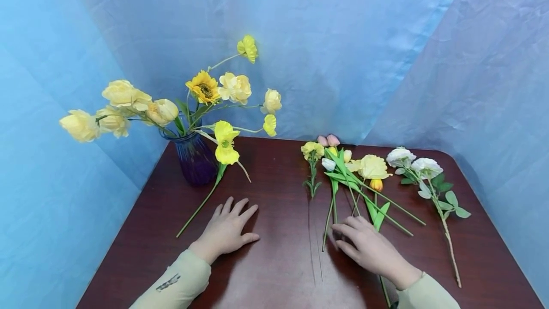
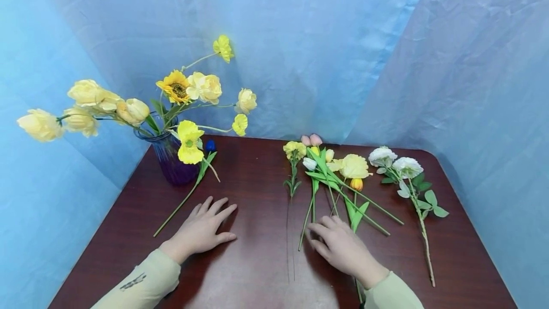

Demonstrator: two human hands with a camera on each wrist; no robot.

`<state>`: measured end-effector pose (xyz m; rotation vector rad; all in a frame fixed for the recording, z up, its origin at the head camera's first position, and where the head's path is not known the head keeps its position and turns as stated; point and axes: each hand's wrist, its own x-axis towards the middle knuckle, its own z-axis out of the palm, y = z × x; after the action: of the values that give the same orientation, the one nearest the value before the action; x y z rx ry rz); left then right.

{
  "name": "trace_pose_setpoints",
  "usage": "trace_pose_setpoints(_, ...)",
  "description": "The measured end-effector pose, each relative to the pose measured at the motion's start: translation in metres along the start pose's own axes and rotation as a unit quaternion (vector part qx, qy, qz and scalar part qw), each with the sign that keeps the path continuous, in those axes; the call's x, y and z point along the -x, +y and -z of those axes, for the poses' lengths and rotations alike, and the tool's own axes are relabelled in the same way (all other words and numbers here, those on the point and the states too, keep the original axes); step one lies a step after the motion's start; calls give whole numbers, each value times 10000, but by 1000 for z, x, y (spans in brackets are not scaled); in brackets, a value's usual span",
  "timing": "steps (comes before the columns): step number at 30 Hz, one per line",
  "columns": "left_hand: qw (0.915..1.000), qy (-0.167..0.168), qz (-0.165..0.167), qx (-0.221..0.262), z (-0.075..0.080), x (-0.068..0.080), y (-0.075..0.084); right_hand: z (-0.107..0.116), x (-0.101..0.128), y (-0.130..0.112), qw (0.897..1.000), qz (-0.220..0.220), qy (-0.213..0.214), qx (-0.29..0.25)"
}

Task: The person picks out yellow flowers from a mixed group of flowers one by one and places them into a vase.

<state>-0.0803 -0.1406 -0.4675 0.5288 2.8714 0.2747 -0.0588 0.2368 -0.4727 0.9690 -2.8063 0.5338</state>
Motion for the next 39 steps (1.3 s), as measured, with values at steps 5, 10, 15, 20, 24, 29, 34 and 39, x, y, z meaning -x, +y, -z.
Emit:
trace_pose_setpoints(5,9987,57,-479,189,5,-16,27,9,12,19,9973,-441,69,577)
trace_pose_setpoints(10,9942,-101,-1023,301,6,-32,58,18,26,36,9906,-1106,-369,722)
trace_pose_setpoints(15,9888,-297,-1464,61,-1,-44,83,18,40,49,9837,-1457,-774,718)
trace_pose_setpoints(20,9859,-450,-1596,-222,-10,-48,95,13,51,57,9808,-1549,-969,684)
trace_pose_setpoints(24,9879,-391,-1444,-416,-16,-48,95,11,57,60,9795,-1627,-1054,549)
trace_pose_setpoints(29,9897,-186,-1267,-645,-17,-47,87,9,60,62,9761,-1796,-1164,386)
trace_pose_setpoints(34,9907,-22,-1149,-734,-13,-44,81,7,61,64,9745,-1842,-1219,399)
trace_pose_setpoints(39,9883,172,-1196,-929,-10,-41,71,6,60,64,9727,-1910,-1265,365)
